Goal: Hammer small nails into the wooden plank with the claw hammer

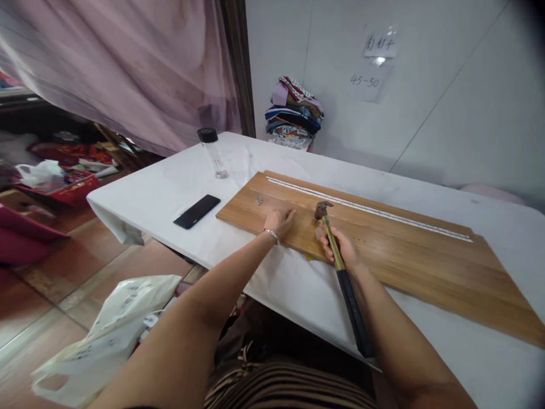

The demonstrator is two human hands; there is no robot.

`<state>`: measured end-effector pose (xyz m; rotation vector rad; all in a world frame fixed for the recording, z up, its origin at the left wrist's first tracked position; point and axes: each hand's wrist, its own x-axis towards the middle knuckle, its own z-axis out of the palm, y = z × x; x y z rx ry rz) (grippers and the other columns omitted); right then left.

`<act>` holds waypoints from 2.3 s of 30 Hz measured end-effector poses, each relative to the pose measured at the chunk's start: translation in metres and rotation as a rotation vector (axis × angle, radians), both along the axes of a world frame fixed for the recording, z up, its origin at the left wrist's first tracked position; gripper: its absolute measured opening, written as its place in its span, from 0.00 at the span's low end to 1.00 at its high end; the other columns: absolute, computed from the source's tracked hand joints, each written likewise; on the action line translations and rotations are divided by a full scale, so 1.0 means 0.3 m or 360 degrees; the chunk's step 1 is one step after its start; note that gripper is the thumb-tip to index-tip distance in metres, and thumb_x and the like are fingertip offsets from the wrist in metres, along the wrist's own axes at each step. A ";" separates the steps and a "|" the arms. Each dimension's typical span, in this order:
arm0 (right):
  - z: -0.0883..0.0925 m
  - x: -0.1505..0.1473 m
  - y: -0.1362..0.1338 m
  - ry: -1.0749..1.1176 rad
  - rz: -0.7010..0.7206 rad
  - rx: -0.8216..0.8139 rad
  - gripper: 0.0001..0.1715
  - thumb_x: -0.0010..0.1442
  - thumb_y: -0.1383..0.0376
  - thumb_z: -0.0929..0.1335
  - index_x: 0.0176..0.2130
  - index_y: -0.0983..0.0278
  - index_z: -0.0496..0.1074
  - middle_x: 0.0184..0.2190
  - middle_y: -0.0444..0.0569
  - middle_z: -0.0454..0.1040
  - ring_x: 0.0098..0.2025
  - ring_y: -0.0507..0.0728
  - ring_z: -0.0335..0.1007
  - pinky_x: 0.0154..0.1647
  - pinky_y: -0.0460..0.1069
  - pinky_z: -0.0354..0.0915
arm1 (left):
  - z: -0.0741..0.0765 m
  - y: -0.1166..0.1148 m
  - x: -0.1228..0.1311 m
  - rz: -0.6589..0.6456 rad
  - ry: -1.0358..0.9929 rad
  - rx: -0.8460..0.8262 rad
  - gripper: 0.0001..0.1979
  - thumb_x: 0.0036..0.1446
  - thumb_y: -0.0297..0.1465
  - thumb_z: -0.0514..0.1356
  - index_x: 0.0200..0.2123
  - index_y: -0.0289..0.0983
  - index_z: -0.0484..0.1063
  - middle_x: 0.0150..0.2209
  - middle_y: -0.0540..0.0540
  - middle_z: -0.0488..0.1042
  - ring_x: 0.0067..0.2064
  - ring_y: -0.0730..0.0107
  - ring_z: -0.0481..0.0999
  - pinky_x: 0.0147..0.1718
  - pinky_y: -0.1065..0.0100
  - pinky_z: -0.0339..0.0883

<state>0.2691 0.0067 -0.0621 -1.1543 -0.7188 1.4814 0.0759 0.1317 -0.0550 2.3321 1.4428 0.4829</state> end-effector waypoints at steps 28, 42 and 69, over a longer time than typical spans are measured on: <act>-0.015 0.073 -0.009 -0.1519 -0.0756 0.0769 0.24 0.69 0.52 0.65 0.50 0.62 0.84 0.30 0.50 0.83 0.30 0.58 0.78 0.39 0.55 0.76 | 0.110 -0.197 0.097 0.0333 -0.1856 -0.1310 0.23 0.67 0.54 0.61 0.35 0.40 0.67 0.19 0.57 0.65 0.17 0.74 0.66 0.17 0.72 0.57; -0.082 0.381 -0.127 -0.2689 -0.0613 -0.0348 0.33 0.73 0.58 0.57 0.65 0.70 0.72 0.67 0.70 0.71 0.71 0.74 0.61 0.67 0.71 0.60 | 0.126 -0.179 0.014 0.0198 -0.1745 -0.1896 0.21 0.67 0.51 0.63 0.38 0.38 0.68 0.19 0.59 0.59 0.14 0.80 0.55 0.13 0.76 0.45; -0.075 0.328 -0.153 -0.2852 -0.0326 -0.0636 0.35 0.76 0.53 0.53 0.70 0.64 0.70 0.72 0.67 0.65 0.74 0.73 0.54 0.68 0.71 0.54 | 0.100 -0.168 0.071 0.0310 -0.1518 -0.1958 0.19 0.67 0.49 0.61 0.37 0.37 0.69 0.20 0.59 0.58 0.14 0.80 0.55 0.13 0.76 0.44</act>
